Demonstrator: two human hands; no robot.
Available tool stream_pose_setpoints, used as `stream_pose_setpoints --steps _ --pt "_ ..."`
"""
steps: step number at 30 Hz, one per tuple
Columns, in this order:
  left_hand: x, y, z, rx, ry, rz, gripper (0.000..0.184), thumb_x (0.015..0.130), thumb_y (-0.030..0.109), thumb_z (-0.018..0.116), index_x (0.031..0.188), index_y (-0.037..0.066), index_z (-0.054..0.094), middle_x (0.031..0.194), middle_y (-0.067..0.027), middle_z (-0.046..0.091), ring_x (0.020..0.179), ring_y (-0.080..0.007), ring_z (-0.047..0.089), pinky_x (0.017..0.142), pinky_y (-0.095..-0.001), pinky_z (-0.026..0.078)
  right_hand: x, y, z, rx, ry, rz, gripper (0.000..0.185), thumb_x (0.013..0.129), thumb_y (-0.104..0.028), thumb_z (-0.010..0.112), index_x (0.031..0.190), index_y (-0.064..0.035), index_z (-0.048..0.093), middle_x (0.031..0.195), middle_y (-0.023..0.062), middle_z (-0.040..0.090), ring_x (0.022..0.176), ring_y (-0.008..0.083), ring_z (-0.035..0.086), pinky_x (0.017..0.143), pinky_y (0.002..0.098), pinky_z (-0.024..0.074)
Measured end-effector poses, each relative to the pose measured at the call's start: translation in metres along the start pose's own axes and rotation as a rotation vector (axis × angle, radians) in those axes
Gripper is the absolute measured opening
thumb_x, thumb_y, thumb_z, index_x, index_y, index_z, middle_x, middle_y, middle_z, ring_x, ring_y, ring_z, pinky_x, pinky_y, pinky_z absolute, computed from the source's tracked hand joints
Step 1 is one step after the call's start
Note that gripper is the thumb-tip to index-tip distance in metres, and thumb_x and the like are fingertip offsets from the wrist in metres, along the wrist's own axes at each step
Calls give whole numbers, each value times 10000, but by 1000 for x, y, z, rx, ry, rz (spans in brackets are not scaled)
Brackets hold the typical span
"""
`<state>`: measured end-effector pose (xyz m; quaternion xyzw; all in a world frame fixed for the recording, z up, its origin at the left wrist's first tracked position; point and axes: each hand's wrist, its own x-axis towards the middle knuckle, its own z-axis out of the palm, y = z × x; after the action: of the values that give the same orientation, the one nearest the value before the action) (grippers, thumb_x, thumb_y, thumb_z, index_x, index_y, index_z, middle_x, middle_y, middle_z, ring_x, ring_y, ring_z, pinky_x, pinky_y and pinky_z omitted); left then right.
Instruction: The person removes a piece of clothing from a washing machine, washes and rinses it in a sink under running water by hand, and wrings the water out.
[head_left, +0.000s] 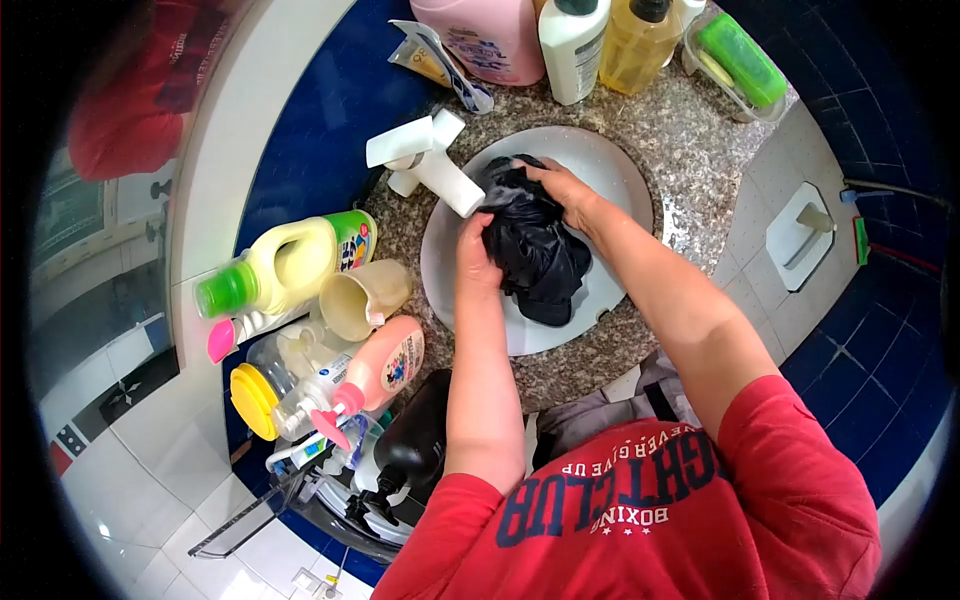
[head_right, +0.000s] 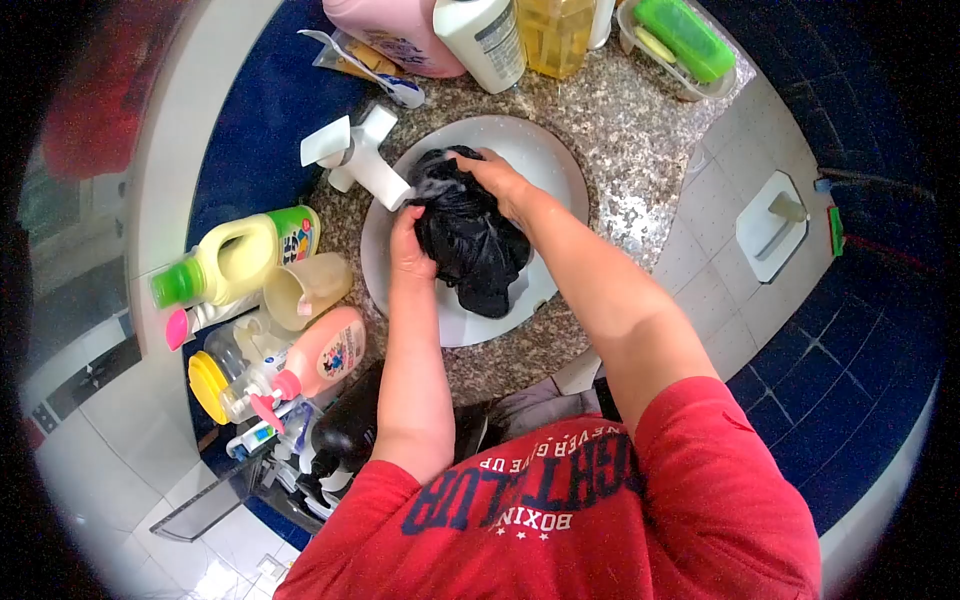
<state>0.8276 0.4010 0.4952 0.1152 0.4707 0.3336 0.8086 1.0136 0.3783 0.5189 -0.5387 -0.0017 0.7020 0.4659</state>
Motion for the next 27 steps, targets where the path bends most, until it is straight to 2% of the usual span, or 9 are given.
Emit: stream_pose_setpoints --steps 5,7,9,11,15,17,18,22,27 --pt "-7 5 22 -68 240 18 373 862 229 510 1151 2 574 1151 -166 618 1051 -326 592 960 -444 465 12 26 -12 71 3 -230 386 773 -241 698 1083 -22 633 1042 146 642 1008 258 606 874 411 477" --pt "-2 5 24 -77 197 69 381 886 276 499 1164 25 566 1124 -147 626 1022 -313 603 929 -438 484 -18 24 -1 -619 196 -816 378 732 -182 718 1068 -35 632 1016 144 637 983 256 610 860 363 479" --pt "2 4 25 -89 155 114 391 909 323 487 1176 47 558 1097 -129 635 993 -300 615 899 -431 504 -57 20 15 -882 189 -915 390 669 -215 755 1027 -94 658 920 164 567 905 366 563 826 398 470" --pt "7 1 27 19 -69 -22 495 927 449 427 1217 63 535 1208 -167 585 1094 -330 566 959 -464 454 -75 30 25 -1062 110 -1019 356 672 -296 761 982 -146 669 941 148 554 907 364 566 800 439 471" --pt "29 0 16 -230 -600 -345 599 919 636 381 1157 117 562 1139 -135 610 992 -303 585 909 -447 467 -83 40 40 -1342 147 -1073 227 710 -308 735 874 -168 662 886 118 553 851 325 581 704 448 478" --pt "6 19 47 152 -192 -279 470 951 551 419 1007 128 616 910 -46 647 832 -231 604 734 -378 499 -61 41 39 -1182 206 -1086 215 713 -314 727 825 -143 660 829 102 555 778 326 590 665 444 486" --pt "5 13 51 101 -14 -133 461 948 527 436 1040 107 604 947 -73 637 876 -240 610 760 -387 508 -53 38 41 -1137 236 -1077 217 739 -304 686 819 -104 659 793 128 595 738 348 608 665 453 497" --pt "-32 0 68 48 12 77 430 949 429 466 1143 58 564 1082 -132 604 944 -259 619 834 -405 523 -28 17 47 -980 302 -577 295 789 -301 569 942 -71 674 912 220 660 841 387 638 778 467 507" --pt "-12 6 56 509 273 120 455 931 369 492 1219 21 539 1128 -125 602 955 -262 615 834 -373 523 16 17 24 -772 393 -604 426 779 -265 618 1120 -11 629 1056 242 638 1002 408 596 885 422 475"
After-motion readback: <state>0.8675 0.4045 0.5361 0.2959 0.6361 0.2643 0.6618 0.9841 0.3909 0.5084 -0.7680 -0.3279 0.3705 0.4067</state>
